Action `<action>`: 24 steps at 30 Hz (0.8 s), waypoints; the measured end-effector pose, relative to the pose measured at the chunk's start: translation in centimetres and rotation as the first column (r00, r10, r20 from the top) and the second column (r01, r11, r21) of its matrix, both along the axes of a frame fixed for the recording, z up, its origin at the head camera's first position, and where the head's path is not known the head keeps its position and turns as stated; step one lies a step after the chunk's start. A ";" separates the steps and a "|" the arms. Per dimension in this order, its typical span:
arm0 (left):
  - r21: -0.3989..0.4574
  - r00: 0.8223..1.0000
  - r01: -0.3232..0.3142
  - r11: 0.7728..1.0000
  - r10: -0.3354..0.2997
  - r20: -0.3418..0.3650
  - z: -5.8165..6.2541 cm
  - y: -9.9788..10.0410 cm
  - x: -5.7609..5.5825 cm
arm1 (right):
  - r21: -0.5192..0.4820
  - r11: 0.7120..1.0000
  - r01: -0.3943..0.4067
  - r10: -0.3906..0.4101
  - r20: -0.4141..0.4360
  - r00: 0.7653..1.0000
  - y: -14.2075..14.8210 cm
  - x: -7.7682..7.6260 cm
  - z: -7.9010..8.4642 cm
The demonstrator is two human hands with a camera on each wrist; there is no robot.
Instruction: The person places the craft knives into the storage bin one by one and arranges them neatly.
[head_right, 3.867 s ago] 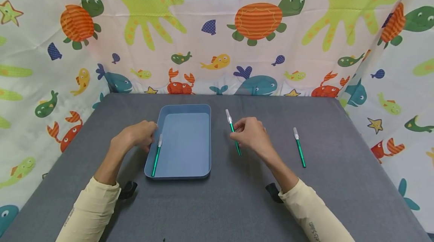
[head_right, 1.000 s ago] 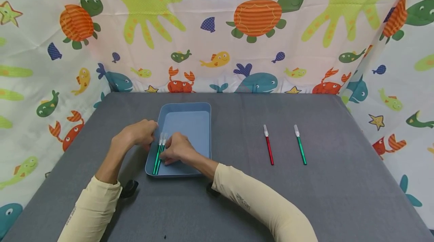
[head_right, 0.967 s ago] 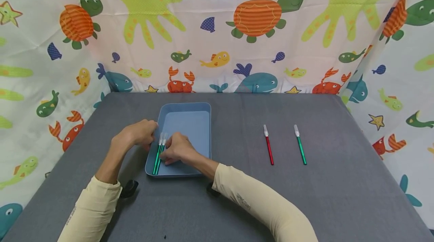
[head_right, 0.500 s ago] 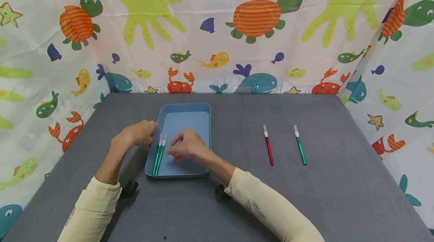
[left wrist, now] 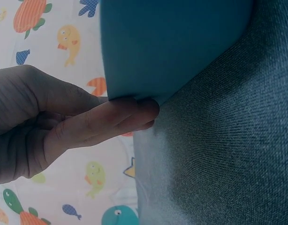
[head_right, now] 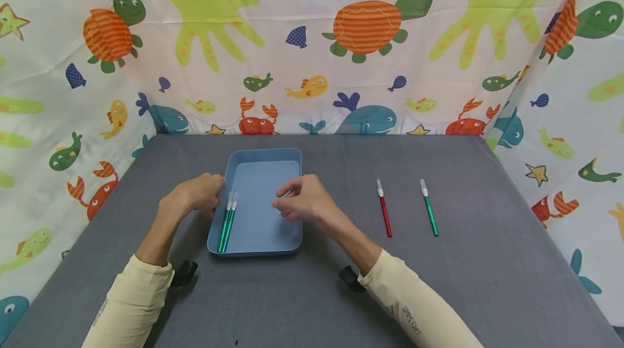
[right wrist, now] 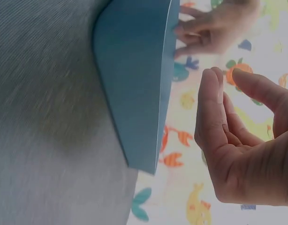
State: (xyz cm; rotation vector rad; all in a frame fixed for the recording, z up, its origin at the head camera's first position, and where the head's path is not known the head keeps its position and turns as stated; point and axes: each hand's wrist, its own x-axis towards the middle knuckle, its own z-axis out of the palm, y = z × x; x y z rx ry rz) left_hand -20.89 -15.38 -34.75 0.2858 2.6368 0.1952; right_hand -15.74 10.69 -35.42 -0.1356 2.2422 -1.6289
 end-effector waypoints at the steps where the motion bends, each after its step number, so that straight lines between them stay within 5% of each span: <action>1: -0.003 1.000 0.005 1.000 -0.005 -0.003 0.0 0.0 0.0 | 0.005 1.000 0.004 -0.004 -0.007 1.000 0.5 0.0 0.0; 19: 0.007 1.000 0.003 1.000 -0.003 0.012 0.1 0.0 0.0 | 0.127 0.986 0.109 -0.102 -0.058 0.993 12.0 0.6 -0.2; 24: 0.001 1.000 0.002 1.000 -0.002 0.007 0.1 0.1 0.1 | 0.236 0.956 0.171 -0.154 -0.092 0.984 16.3 0.8 0.7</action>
